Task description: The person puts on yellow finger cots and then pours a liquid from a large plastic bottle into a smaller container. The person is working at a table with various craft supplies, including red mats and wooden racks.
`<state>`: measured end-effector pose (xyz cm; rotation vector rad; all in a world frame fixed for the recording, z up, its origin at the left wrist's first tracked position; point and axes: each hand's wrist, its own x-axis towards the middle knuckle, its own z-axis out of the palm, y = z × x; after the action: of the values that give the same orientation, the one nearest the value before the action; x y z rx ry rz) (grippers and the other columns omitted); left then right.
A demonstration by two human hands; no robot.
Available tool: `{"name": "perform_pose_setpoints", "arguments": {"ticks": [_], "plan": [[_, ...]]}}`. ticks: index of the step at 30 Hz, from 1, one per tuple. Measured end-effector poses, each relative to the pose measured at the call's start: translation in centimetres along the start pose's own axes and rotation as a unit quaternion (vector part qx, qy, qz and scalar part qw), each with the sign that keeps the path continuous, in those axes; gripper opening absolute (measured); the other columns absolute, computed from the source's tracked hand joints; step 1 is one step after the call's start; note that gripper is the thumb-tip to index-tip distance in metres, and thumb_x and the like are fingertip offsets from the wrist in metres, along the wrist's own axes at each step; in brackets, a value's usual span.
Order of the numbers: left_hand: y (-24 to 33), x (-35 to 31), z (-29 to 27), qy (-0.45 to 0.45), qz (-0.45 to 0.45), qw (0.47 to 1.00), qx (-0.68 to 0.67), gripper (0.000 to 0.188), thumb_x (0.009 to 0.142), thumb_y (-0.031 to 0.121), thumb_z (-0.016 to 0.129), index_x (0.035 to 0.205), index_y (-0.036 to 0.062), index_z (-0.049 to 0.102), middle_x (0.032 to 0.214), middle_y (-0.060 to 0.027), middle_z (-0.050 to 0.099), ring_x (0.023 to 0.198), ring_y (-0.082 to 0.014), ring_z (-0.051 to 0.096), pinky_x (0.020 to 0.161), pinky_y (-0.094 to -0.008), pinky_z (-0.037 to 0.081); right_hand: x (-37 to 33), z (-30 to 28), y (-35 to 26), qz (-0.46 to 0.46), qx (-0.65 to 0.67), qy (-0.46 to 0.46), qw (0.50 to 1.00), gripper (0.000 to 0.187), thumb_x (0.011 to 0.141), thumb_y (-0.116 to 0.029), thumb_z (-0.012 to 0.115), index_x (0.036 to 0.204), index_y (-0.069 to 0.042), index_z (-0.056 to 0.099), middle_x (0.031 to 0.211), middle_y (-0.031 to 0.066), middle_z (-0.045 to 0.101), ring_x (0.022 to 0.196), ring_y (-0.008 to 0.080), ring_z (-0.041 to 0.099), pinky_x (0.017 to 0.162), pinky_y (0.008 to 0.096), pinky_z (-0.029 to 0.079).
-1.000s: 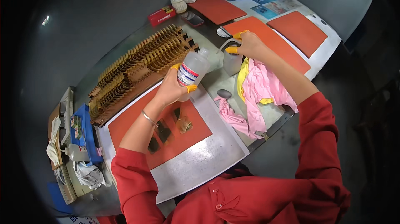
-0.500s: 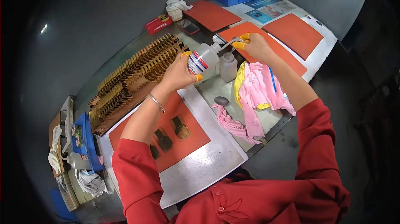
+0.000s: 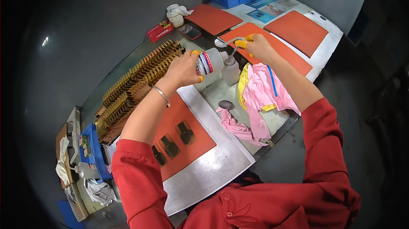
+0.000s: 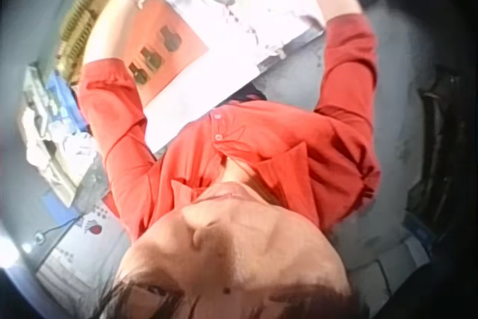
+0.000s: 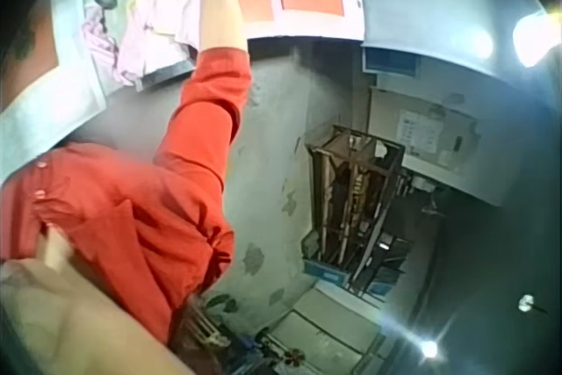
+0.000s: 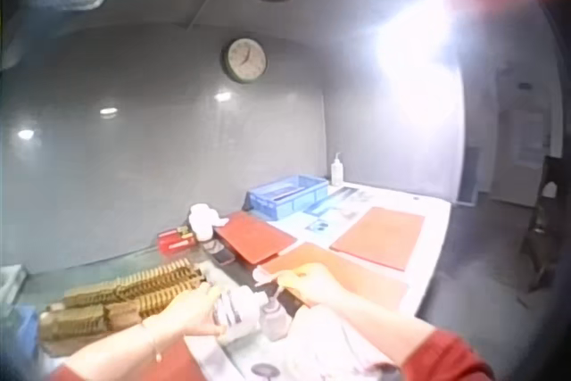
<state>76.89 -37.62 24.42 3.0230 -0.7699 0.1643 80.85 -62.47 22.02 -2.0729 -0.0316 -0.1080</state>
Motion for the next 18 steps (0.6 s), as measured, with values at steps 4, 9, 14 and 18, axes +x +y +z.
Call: {"name": "perform_pose_setpoints", "arguments": {"ticks": [4, 9, 14, 18], "plan": [[0.4, 0.6, -0.9, 0.012, 0.042, 0.998, 0.053, 0.052, 0.054, 0.021, 0.066, 0.099, 0.0, 0.049, 0.096, -0.0151, 0.048, 0.087, -0.0294, 0.054, 0.075, -0.0349, 0.043, 0.4, -0.4, 0.0, -0.007, -0.017, -0.014, 1.0, 0.041, 0.071, -0.031, 0.066, 0.087, 0.007, 0.061, 0.072, 0.0141, 0.059, 0.064, 0.0182, 0.057, 0.056, 0.0316, 0.044], [0.6, 0.9, -1.4, 0.023, 0.071, 0.992, 0.102, 0.047, 0.052, 0.017, 0.067, 0.092, 0.0008, 0.05, 0.093, -0.014, 0.048, 0.082, -0.0286, 0.054, 0.074, -0.0366, 0.042, -0.1, -0.7, -1.1, -0.006, -0.039, -0.004, 0.999, 0.04, 0.071, -0.031, 0.066, 0.084, 0.007, 0.061, 0.068, 0.0146, 0.058, 0.06, 0.0191, 0.056, 0.054, 0.0322, 0.043], [0.8, 1.2, -1.7, 0.04, 0.095, 0.985, 0.135, 0.047, 0.05, 0.015, 0.068, 0.091, 0.001, 0.051, 0.093, -0.0133, 0.047, 0.083, -0.0288, 0.054, 0.076, -0.0372, 0.043, 0.5, -0.9, -0.7, -0.01, -0.053, -0.005, 0.999, 0.04, 0.071, -0.032, 0.066, 0.075, 0.007, 0.06, 0.064, 0.014, 0.057, 0.055, 0.0184, 0.055, 0.052, 0.0323, 0.043], [1.1, 1.4, -2.2, 0.024, 0.101, 0.982, 0.159, 0.054, 0.052, 0.015, 0.068, 0.1, -0.0008, 0.049, 0.094, -0.0133, 0.047, 0.087, -0.0288, 0.051, 0.076, -0.0359, 0.042, 0.4, -0.9, -0.8, -0.026, -0.046, -0.009, 0.999, 0.041, 0.071, -0.032, 0.067, 0.075, 0.008, 0.058, 0.062, 0.0137, 0.057, 0.054, 0.0175, 0.055, 0.051, 0.0313, 0.043]]}}
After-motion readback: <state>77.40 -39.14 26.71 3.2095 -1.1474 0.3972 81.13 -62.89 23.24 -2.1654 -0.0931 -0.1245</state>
